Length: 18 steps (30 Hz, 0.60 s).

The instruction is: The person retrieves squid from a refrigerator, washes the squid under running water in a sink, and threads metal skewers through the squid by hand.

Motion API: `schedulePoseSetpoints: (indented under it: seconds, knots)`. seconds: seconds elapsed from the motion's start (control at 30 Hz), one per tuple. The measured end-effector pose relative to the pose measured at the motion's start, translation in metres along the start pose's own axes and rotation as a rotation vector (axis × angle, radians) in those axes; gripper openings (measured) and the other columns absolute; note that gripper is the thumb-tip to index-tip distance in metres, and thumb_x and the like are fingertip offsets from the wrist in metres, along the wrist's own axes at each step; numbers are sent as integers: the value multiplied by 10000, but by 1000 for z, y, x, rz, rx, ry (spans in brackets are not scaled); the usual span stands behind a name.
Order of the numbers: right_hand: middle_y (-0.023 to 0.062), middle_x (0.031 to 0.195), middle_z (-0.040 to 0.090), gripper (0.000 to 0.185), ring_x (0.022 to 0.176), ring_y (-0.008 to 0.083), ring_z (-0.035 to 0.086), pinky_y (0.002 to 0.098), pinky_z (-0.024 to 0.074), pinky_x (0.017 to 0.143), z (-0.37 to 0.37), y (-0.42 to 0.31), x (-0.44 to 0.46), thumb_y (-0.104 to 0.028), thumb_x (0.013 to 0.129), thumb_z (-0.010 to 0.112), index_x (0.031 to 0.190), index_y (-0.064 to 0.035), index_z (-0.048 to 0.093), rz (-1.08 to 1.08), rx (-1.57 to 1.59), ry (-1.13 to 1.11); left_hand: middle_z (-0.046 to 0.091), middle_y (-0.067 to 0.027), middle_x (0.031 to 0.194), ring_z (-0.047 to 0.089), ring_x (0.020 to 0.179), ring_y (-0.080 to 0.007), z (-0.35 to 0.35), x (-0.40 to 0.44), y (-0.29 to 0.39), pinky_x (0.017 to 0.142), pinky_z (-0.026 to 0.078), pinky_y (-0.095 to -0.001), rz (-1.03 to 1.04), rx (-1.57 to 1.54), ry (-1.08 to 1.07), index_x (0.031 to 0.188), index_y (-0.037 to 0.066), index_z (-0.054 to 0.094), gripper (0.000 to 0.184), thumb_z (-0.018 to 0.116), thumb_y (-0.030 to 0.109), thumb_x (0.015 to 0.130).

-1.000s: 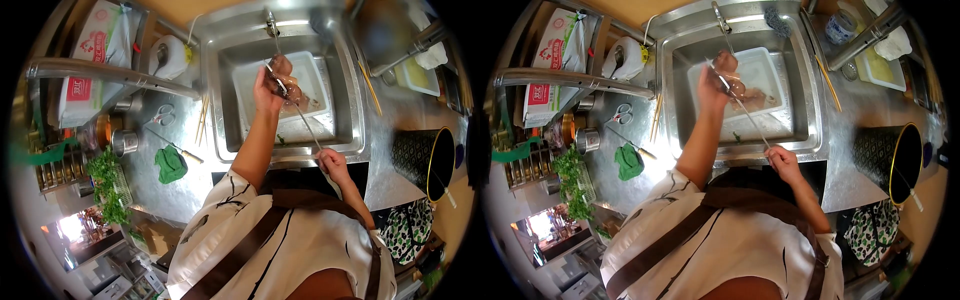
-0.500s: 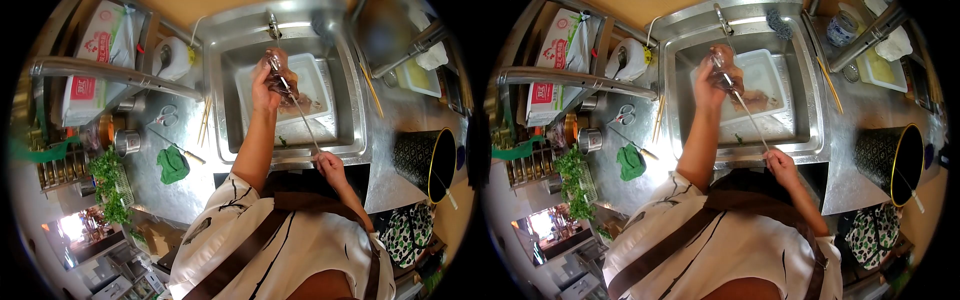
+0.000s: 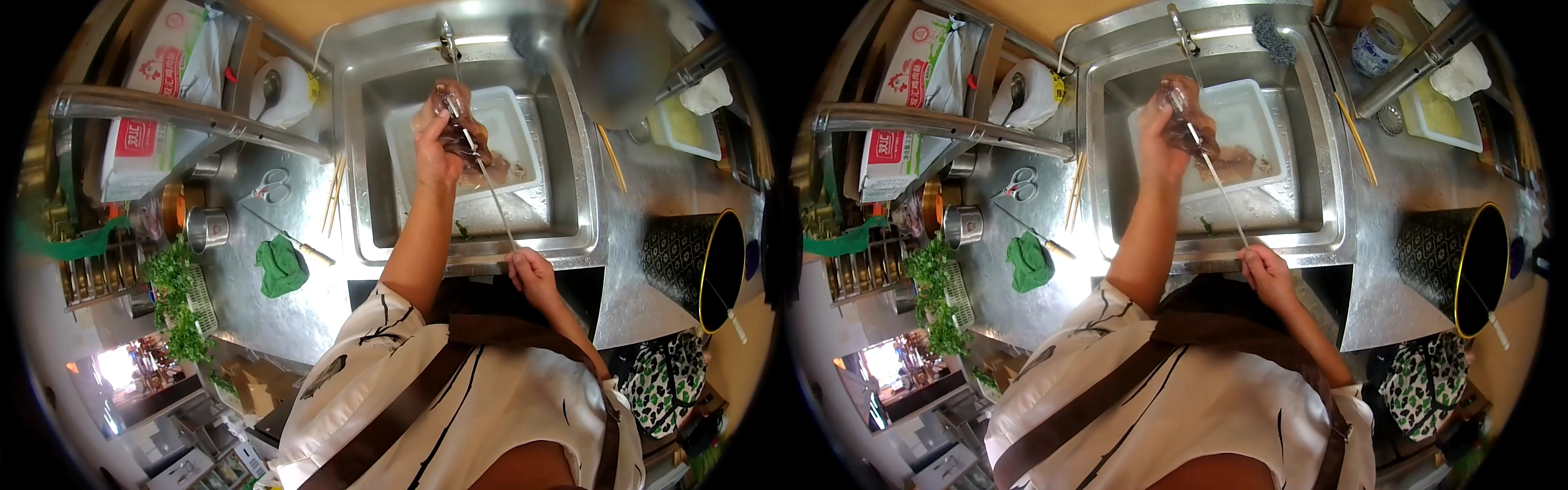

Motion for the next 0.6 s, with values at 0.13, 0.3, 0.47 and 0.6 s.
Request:
schedulePoseSetpoints:
  seconds: [0.13, 0.3, 0.47, 0.6]
  knots:
    - [-13, 565, 444, 194, 423, 40, 347, 178, 267, 375, 5, -5, 3, -172, 905, 425, 866, -19, 537, -24, 2, 20, 510, -57, 818, 500, 656, -154, 3, -4, -2, 564, 447, -304, -46, -39, -1, 1025, 32, 484, 243, 498, 121, 799]
    - [-13, 565, 442, 195, 426, 41, 355, 184, 277, 382, 5, -6, 12, -167, 902, 426, 868, -9, 535, -20, -27, 44, 518, -64, 832, 516, 672, -174, 3, -7, -6, 575, 446, -306, -48, 0, 17, 1041, 34, 475, 250, 489, 126, 810]
    - [-10, 584, 455, 192, 435, 43, 366, 189, 294, 395, 2, -12, 31, -159, 897, 423, 864, -6, 534, 2, -63, 56, 564, -96, 856, 562, 733, -211, -29, -9, -23, 680, 473, -350, -142, -137, 69, 1061, 16, 488, 265, 486, 62, 800]
    - [-3, 596, 466, 153, 471, 56, 405, 200, 335, 429, -2, -13, 50, -136, 878, 427, 869, -33, 540, 53, -158, 45, 567, -89, 932, 555, 848, -222, -50, -20, -26, 761, 461, -367, -333, -93, 72, 1091, 44, 482, 273, 499, 145, 838]
Point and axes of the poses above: each hand's wrist, its own x-axis towards the middle knuckle, its own z-axis out of the palm, y = z × x, the point moved 1 cm from there along x, towards the middle knuckle
